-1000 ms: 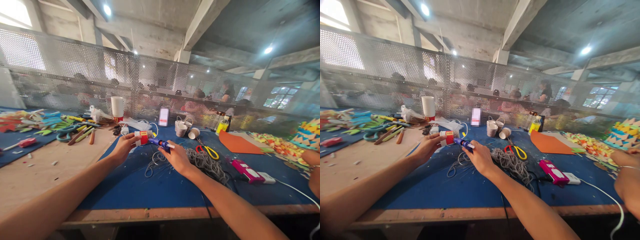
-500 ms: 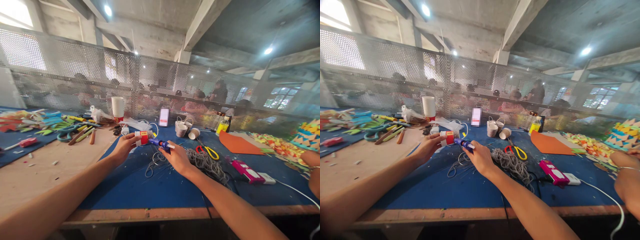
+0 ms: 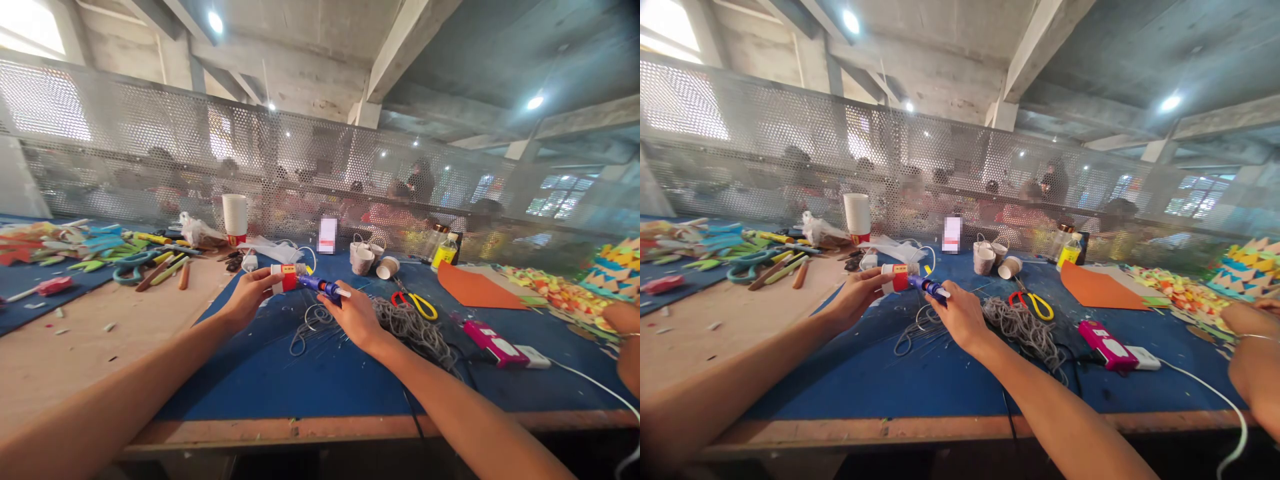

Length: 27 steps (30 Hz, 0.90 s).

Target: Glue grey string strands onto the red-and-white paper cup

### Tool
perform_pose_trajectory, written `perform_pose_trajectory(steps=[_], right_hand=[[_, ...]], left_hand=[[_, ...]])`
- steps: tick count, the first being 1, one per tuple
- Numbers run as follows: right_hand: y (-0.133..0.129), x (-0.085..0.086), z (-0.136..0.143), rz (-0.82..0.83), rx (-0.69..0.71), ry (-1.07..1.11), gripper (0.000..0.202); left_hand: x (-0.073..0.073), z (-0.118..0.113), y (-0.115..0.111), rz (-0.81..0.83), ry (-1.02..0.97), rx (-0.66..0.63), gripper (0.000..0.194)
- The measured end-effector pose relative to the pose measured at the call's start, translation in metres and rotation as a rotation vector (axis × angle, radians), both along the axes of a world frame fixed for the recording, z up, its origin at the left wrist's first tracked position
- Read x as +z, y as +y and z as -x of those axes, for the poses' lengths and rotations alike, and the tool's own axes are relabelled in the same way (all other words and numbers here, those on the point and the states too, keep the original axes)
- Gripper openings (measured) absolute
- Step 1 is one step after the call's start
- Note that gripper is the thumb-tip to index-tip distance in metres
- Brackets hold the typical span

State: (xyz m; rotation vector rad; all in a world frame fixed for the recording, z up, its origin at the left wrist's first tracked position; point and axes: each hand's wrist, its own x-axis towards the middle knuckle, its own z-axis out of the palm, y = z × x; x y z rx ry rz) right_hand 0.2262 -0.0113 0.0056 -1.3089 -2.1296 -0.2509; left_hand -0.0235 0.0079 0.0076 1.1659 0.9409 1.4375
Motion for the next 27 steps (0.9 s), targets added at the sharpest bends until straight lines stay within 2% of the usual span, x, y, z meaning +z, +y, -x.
perform_pose_trajectory(steps=[11, 20, 27], right_hand=[[0.0047, -0.0045, -0.0025, -0.044, -0.016, 0.002, 0.031], [0.0028, 0.0015, -0.0017, -0.02, -0.019, 0.021, 0.028], [0.0056, 0.0002, -0.0026, 0.007, 0.036, 0.129, 0.027]], left_hand=[[0.0048, -0.0053, -0.0052, 0.006, 0.015, -0.044, 0.038], [0.0048, -0.0061, -0.0069, -0.005, 0.02, -0.068, 0.037], [0.0027, -0.0061, -0.0048, -0.006, 0.043, -0.065, 0.034]])
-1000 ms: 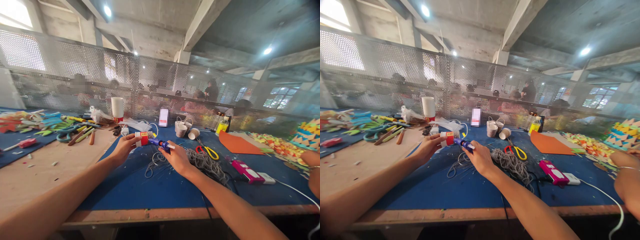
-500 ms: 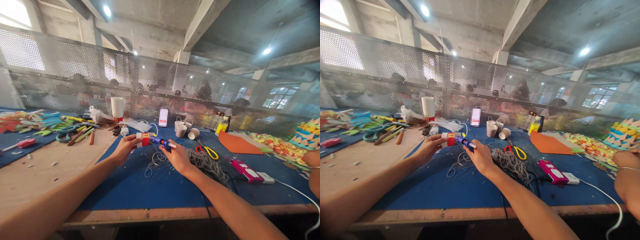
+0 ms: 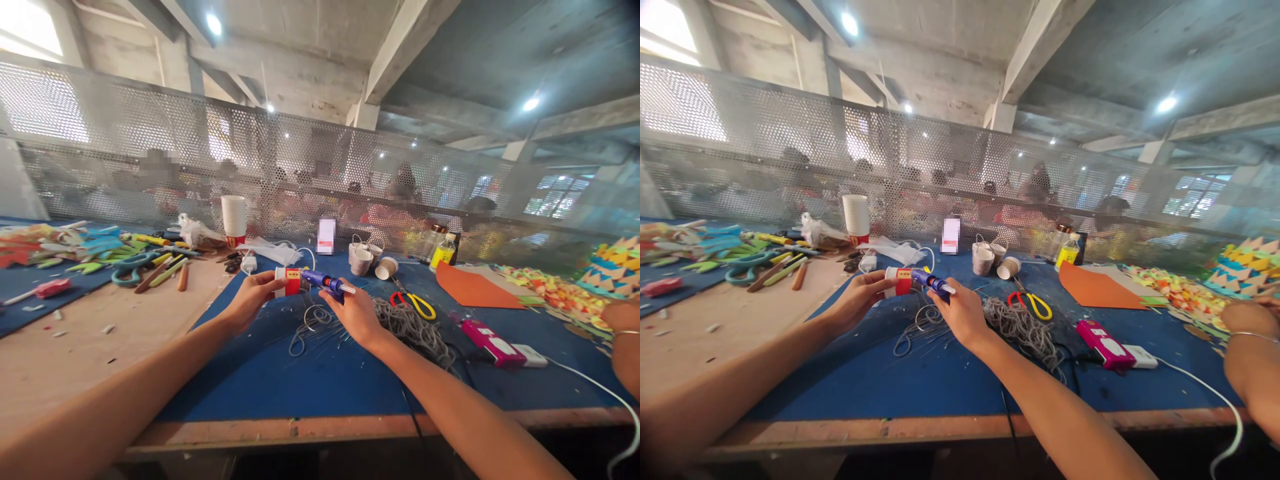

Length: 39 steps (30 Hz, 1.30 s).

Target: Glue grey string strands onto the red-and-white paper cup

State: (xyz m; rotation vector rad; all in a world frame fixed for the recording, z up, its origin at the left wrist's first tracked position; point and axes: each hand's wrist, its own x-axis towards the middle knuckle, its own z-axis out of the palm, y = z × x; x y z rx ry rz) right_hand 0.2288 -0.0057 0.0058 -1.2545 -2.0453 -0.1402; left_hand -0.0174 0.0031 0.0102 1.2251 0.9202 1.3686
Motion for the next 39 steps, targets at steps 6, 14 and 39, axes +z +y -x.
perform_pose_trajectory(steps=[6, 14, 39], right_hand=[[0.005, 0.003, 0.0, 0.099, 0.071, 0.177, 0.032], [0.014, 0.003, -0.008, 0.205, 0.011, 0.316, 0.039], [0.045, -0.024, -0.019, 0.27, -0.33, -0.221, 0.041]], left_hand=[[-0.005, 0.004, 0.004, 0.014, -0.021, -0.009, 0.033], [-0.008, 0.009, 0.013, 0.06, -0.091, 0.067, 0.032], [-0.005, 0.003, 0.008, 0.051, -0.142, 0.016, 0.037]])
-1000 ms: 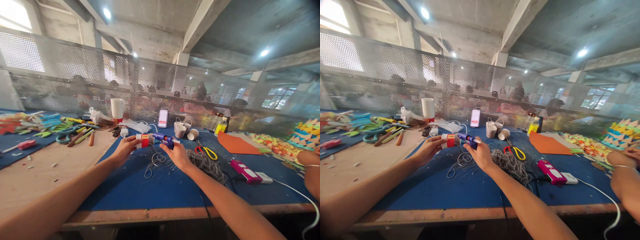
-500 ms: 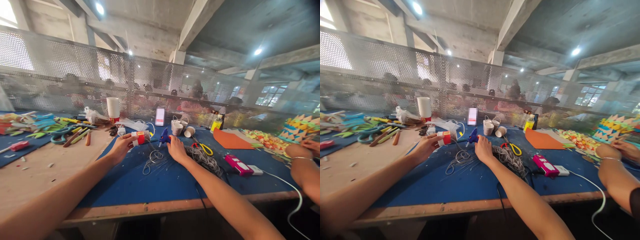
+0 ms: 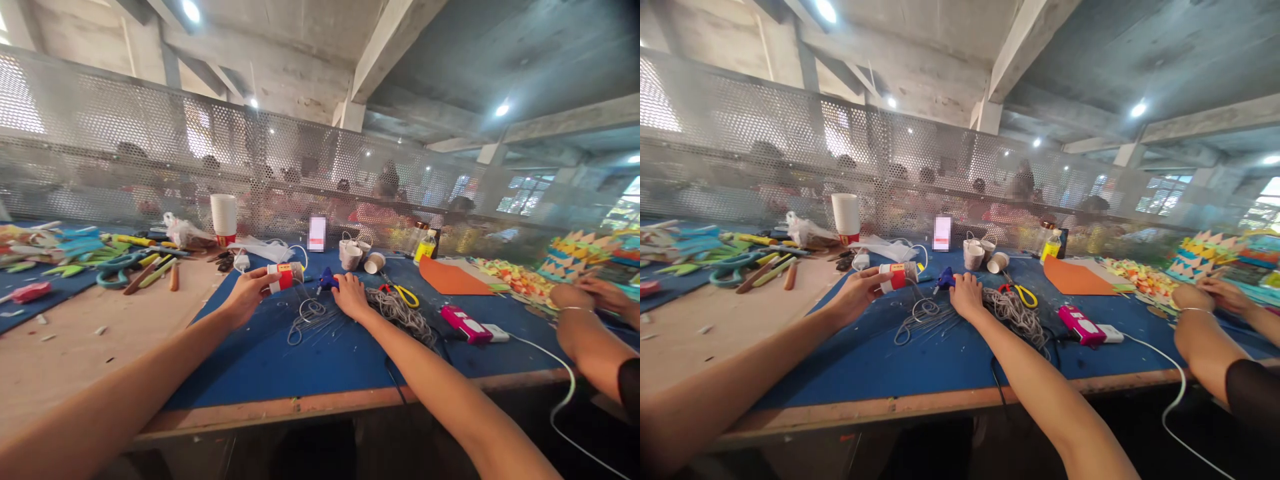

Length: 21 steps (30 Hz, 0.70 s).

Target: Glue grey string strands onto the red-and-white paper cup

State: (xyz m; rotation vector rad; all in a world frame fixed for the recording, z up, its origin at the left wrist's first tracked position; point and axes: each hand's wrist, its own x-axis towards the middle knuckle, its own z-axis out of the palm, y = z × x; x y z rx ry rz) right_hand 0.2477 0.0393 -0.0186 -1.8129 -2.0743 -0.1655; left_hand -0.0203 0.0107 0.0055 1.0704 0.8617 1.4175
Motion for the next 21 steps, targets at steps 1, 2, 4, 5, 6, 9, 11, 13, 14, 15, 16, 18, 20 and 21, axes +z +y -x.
perform_pose_trajectory(steps=[1, 2, 4, 5, 6, 9, 11, 13, 14, 15, 16, 18, 20, 21], right_hand=[[-0.001, 0.003, 0.0, -0.024, 0.01, 0.019, 0.039], [-0.002, 0.007, 0.002, -0.055, 0.036, 0.054, 0.036], [-0.005, 0.015, 0.008, -0.106, 0.136, 0.184, 0.03], [-0.006, 0.018, 0.013, -0.086, 0.207, 0.286, 0.027], [-0.008, 0.02, 0.019, -0.033, 0.273, 0.405, 0.025], [-0.012, 0.02, 0.038, 0.229, 0.442, 0.695, 0.033], [-0.015, 0.017, 0.047, 0.317, 0.491, 0.754, 0.043], [-0.019, 0.015, 0.051, 0.286, 0.477, 0.756, 0.037], [-0.02, 0.015, 0.052, 0.247, 0.471, 0.75, 0.029], [-0.023, 0.016, 0.052, 0.201, 0.47, 0.744, 0.019], [-0.025, 0.019, 0.052, 0.154, 0.476, 0.739, 0.012], [-0.03, 0.025, 0.051, 0.06, 0.497, 0.723, 0.014], [-0.035, 0.032, 0.052, -0.021, 0.498, 0.702, 0.019], [-0.037, 0.035, 0.052, -0.062, 0.501, 0.682, 0.02]], left_hand=[[0.001, 0.0, -0.001, -0.003, 0.003, 0.0, 0.037], [0.001, -0.001, -0.001, -0.006, 0.006, 0.0, 0.037], [0.003, -0.002, -0.002, -0.011, 0.007, 0.0, 0.037], [0.003, -0.002, -0.003, -0.011, 0.005, -0.001, 0.037], [0.004, -0.002, -0.003, -0.01, 0.002, -0.004, 0.037], [0.005, -0.003, -0.003, -0.009, -0.002, -0.001, 0.038], [0.005, -0.002, -0.003, -0.02, 0.003, -0.005, 0.037], [0.004, -0.002, -0.002, -0.029, 0.005, -0.009, 0.037], [0.004, -0.001, -0.002, -0.031, 0.006, -0.012, 0.037], [0.003, -0.001, -0.002, -0.031, 0.007, -0.015, 0.038], [0.003, -0.001, -0.002, -0.031, 0.009, -0.019, 0.039], [0.004, -0.002, -0.003, -0.031, 0.019, -0.033, 0.04], [0.005, -0.003, -0.005, -0.016, 0.029, -0.055, 0.04], [0.005, -0.004, -0.006, 0.001, 0.029, -0.065, 0.04]])
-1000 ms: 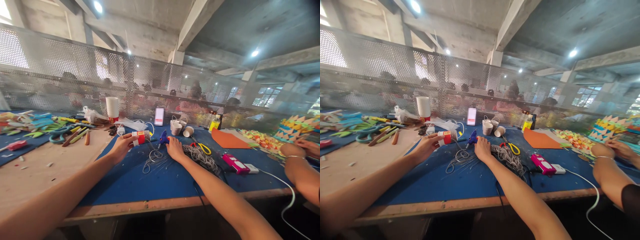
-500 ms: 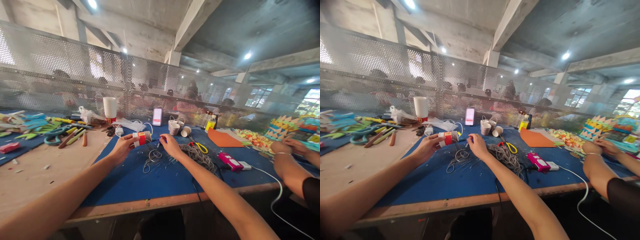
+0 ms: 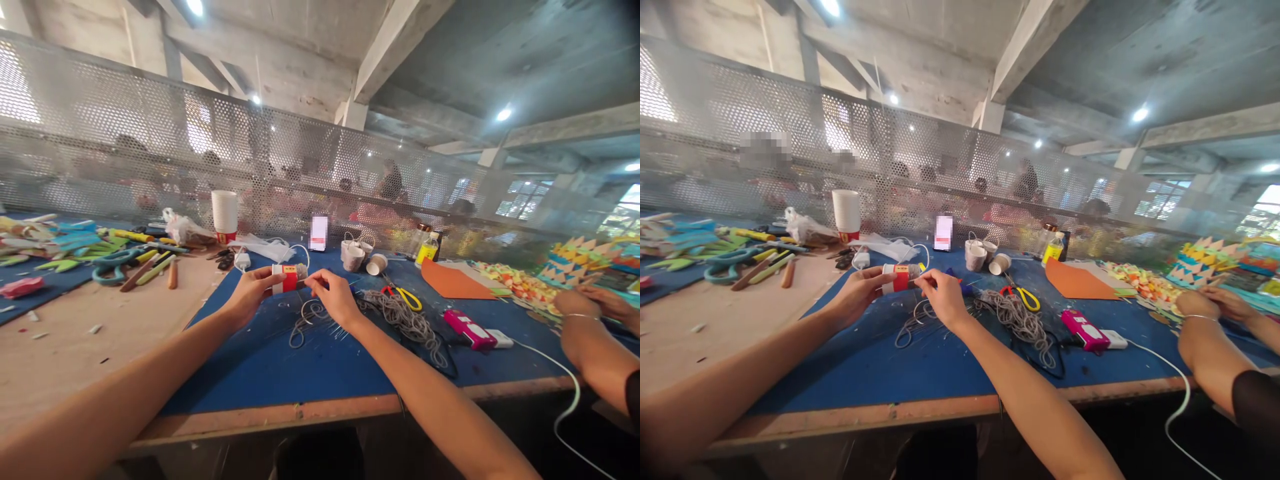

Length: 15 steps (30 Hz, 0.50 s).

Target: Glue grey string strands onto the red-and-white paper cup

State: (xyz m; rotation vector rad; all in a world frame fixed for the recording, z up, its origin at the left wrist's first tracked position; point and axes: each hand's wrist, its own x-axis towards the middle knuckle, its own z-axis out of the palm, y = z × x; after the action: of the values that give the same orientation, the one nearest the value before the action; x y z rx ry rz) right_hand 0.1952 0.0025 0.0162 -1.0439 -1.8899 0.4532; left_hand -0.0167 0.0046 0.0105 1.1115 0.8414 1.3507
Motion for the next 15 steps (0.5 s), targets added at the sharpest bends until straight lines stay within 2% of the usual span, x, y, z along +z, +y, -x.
perform_pose_trajectory(steps=[4, 15], right_hand=[[-0.004, 0.006, 0.002, -0.155, -0.023, -0.055, 0.017], [-0.002, 0.004, -0.002, -0.37, -0.073, -0.107, 0.013]], left_hand=[[0.0, -0.001, -0.002, 0.026, 0.003, -0.036, 0.037], [0.006, -0.01, -0.014, 0.008, 0.094, -0.069, 0.034]])
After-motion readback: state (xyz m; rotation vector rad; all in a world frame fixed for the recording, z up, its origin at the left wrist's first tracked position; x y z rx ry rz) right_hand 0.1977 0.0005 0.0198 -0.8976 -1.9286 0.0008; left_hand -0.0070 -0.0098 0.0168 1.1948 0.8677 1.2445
